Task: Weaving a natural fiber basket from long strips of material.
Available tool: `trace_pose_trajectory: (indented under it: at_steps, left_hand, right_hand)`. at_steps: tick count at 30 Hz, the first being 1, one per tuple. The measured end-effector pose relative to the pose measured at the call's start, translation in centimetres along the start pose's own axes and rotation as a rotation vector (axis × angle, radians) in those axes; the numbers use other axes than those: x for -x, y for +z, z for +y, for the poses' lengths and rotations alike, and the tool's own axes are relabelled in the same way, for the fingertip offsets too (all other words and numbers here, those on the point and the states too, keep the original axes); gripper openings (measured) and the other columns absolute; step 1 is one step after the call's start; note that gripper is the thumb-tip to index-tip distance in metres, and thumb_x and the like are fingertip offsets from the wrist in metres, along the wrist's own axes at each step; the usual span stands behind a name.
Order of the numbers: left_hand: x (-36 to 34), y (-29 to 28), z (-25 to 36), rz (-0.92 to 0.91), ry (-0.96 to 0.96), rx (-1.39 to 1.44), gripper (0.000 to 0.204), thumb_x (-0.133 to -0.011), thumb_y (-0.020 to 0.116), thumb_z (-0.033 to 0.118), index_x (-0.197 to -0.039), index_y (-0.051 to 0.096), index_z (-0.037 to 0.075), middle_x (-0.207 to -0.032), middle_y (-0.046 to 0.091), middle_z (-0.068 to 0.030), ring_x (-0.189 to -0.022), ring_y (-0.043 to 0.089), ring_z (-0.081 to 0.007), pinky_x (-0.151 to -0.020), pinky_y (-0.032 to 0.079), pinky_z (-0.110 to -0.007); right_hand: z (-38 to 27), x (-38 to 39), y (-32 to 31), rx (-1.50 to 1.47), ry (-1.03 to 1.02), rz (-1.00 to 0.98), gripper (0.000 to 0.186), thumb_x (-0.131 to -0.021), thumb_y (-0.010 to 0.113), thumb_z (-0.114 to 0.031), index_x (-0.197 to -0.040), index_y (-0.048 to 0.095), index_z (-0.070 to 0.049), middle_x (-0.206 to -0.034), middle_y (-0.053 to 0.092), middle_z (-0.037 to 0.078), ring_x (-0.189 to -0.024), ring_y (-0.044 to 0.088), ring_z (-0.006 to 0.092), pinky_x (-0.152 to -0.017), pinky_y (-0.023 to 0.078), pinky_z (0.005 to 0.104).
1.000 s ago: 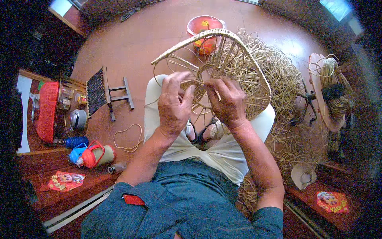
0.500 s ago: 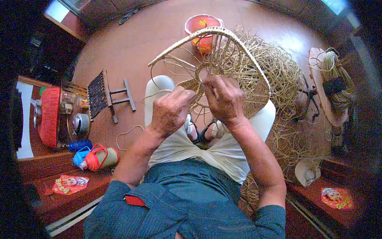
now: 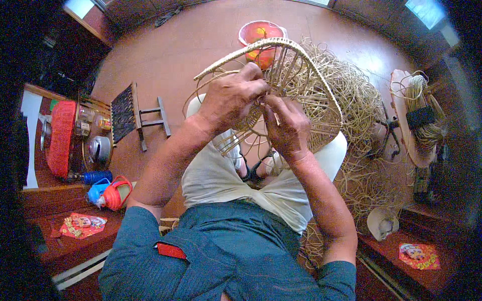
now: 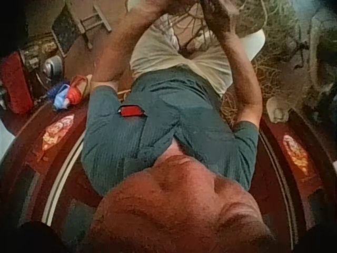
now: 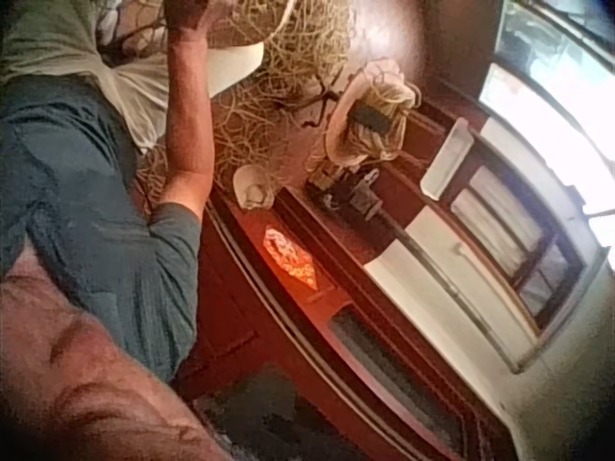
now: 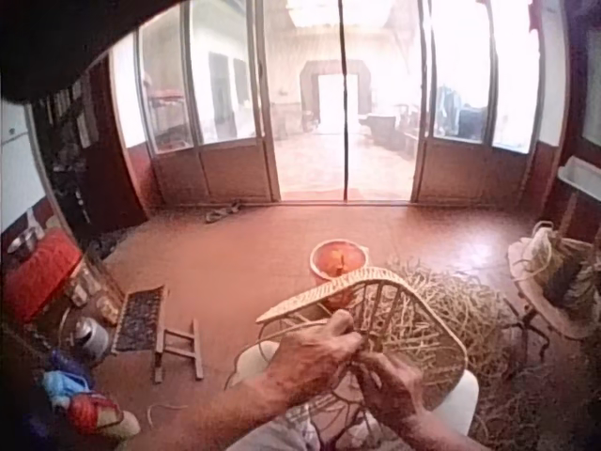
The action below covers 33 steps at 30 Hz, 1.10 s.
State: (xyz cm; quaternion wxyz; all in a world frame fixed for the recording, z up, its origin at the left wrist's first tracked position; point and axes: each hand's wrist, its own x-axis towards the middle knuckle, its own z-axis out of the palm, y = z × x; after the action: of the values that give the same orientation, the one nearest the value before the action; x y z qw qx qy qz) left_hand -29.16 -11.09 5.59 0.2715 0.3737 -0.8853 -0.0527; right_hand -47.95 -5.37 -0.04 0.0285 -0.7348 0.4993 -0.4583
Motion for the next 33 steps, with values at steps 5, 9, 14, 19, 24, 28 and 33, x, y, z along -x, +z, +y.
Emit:
trace_pose_trajectory:
  at_steps: [5,9,14,19,24,28,33]
  left_hand:
    - [-0.2,-0.1,0.2,-0.03,0.013,-0.146,0.016,-0.093,0.073,0.014,-0.109,0.075,0.009,-0.12,0.069,-0.0101,-0.096,0.076,-0.0327,-0.08,0.062,-0.044]
    - [1.1,0.3,1.8,0.281,0.033,-0.082,0.017,-0.095,0.071,0.008,-0.111,0.075,0.005,-0.121,0.069,-0.0128,-0.096,0.076,-0.0327,-0.081,0.063,-0.042]
    - [7.2,1.5,5.8,0.355,-0.465,0.562,0.036,-0.103,0.061,-0.002,-0.139,0.062,0.002,-0.129,0.07,-0.0141,-0.087,0.071,-0.0189,-0.077,0.06,-0.03]
    - [8.4,3.8,8.0,0.32,-0.782,1.191,0.066,-0.103,0.056,-0.003,-0.165,0.032,0.0,-0.15,0.059,-0.0207,-0.087,0.068,-0.0104,-0.074,0.058,-0.026]
    - [8.3,5.6,8.4,0.345,-0.742,1.228,0.073,-0.102,0.054,-0.006,-0.169,0.025,0.003,-0.158,0.053,-0.0248,-0.085,0.067,-0.0111,-0.076,0.06,-0.028]
    - [8.4,5.7,8.7,0.349,-0.76,1.254,0.074,-0.102,0.054,-0.005,-0.169,0.025,0.003,-0.159,0.053,-0.0246,-0.084,0.065,-0.0099,-0.075,0.06,-0.028]
    - [9.0,6.8,8.7,0.369,-0.683,1.069,0.075,-0.102,0.054,-0.004,-0.17,0.023,0.004,-0.162,0.05,-0.025,-0.087,0.067,-0.0117,-0.075,0.061,-0.03]
  right_hand:
    - [-0.2,0.0,-0.3,0.041,0.0,-0.064,0.018,-0.099,0.075,-0.015,-0.117,0.075,-0.016,-0.098,0.075,0.011,-0.091,0.072,0.0352,-0.077,0.059,0.0459]
    - [0.2,0.0,-0.2,0.093,-0.074,-0.047,0.02,-0.099,0.074,-0.015,-0.118,0.075,-0.017,-0.096,0.071,0.011,-0.089,0.071,0.0349,-0.076,0.059,0.0465]
    - [-0.5,-0.3,-0.7,0.134,-0.018,-0.133,0.019,-0.098,0.074,-0.014,-0.117,0.075,-0.016,-0.098,0.071,0.01,-0.091,0.071,0.0347,-0.077,0.058,0.0467]
    - [-1.7,-0.9,-0.9,0.141,0.058,-0.187,0.018,-0.098,0.076,-0.017,-0.116,0.075,-0.015,-0.102,0.072,0.011,-0.094,0.071,0.0351,-0.08,0.058,0.0472]
    - [-1.8,-0.9,-0.6,0.16,0.074,-0.16,0.023,-0.091,0.078,-0.019,-0.113,0.073,-0.017,-0.106,0.071,0.012,-0.101,0.068,0.0382,-0.085,0.057,0.0499]
    - [-1.5,-1.0,-0.3,0.172,0.057,-0.145,0.02,-0.09,0.078,-0.016,-0.11,0.073,-0.016,-0.102,0.072,0.011,-0.098,0.068,0.0378,-0.084,0.057,0.0491]
    - [-0.9,-1.0,0.1,0.071,0.059,-0.123,0.016,-0.091,0.078,-0.016,-0.107,0.074,-0.015,-0.097,0.078,0.012,-0.092,0.074,0.0371,-0.084,0.058,0.0483]
